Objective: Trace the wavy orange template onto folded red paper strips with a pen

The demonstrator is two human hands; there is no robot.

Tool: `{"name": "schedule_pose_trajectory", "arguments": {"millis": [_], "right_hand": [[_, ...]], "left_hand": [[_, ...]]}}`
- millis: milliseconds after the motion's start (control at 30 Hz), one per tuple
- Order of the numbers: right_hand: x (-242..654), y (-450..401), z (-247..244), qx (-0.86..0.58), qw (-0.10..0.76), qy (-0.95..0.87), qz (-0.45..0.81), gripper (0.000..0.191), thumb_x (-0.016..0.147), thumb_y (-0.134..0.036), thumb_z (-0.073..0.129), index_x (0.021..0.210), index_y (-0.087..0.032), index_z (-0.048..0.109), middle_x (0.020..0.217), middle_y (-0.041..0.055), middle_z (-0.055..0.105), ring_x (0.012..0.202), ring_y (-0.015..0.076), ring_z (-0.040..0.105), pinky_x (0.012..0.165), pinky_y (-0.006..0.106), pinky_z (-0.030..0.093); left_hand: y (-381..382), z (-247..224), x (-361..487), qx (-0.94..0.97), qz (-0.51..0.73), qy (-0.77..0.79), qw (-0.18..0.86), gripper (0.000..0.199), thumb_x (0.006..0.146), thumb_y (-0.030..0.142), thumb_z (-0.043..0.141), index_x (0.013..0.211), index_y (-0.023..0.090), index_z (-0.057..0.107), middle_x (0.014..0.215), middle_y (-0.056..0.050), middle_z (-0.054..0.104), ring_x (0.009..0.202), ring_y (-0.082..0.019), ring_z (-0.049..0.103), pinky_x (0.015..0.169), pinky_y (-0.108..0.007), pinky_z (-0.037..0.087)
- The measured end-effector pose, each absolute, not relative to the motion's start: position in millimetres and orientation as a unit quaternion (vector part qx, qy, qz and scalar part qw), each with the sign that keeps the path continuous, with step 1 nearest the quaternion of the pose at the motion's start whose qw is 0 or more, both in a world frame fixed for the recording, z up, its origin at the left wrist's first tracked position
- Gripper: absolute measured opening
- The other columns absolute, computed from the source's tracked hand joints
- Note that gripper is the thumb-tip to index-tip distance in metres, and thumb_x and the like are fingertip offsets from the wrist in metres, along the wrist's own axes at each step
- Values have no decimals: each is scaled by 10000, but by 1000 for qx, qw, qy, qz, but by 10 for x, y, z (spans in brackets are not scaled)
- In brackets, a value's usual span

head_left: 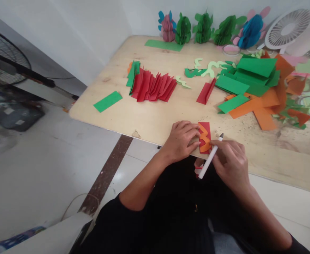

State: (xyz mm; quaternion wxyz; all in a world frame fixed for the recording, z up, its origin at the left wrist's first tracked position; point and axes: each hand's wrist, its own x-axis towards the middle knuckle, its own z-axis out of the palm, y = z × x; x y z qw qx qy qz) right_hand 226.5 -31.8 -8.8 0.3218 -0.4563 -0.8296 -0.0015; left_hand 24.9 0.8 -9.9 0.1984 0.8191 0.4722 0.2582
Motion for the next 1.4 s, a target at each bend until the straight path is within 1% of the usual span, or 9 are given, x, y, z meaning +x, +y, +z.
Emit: {"name": "schedule_pose_trajectory", "arguments": {"millis": [167,400,567,767,867,1167,1400], "right_hand": [[2268,-315,-99,-459,320,-829,-1,298,803,-81,559,1060,-226,599,837,32,689,796,212,639,780,364,429],[2270,-314,-106,-455,315,-833,-5,313,804,-82,553,1077,-223,605,842,36,700,820,227,649,794,381,431],[2267,-320,-103,-456,312,-834,-10,292,805,-79,550,1059,-213,604,836,35,701,812,216,642,781,365,424],[2264,-321,-105,-455,317,-832,-10,285,804,-75,562,1054,-204,606,844,40,704,816,218,644,782,369,426],[2265,-318,-105,-454,319,-832,-7,302,797,-78,565,1066,-204,618,842,40,705,814,222,647,783,374,426],[2252,-328,-92,-468,327,-821,-11,290,813,-83,558,1063,-224,596,814,27,684,770,206,639,773,359,421],[2258,-318,-92,-459,319,-829,-10,292,806,-83,556,1058,-227,590,819,24,689,772,206,634,776,362,419]], "left_hand": [[7,-93,250,820,247,478,195,77,874,250,634,944,220,638,1276,-11,644,1214,-226,496,1051,-386,327],[6,-88,254,817,250,479,201,75,873,258,636,940,224,638,1268,-10,647,1210,-224,500,1054,-389,328],[-1,-75,258,813,257,480,207,85,869,276,647,936,224,638,1264,-13,650,1208,-225,503,1057,-393,332],[-1,-89,247,819,257,470,205,188,827,350,703,941,217,635,1279,-31,639,1223,-246,493,1063,-405,330],[6,-97,243,823,245,471,202,208,824,366,708,956,223,636,1293,-31,632,1230,-254,488,1068,-415,326],[11,-105,238,825,248,469,196,210,811,341,732,953,219,635,1282,-21,639,1215,-243,494,1061,-397,326],[13,-107,238,824,244,469,202,190,830,341,706,964,225,637,1293,-21,633,1226,-248,489,1062,-407,329]]}}
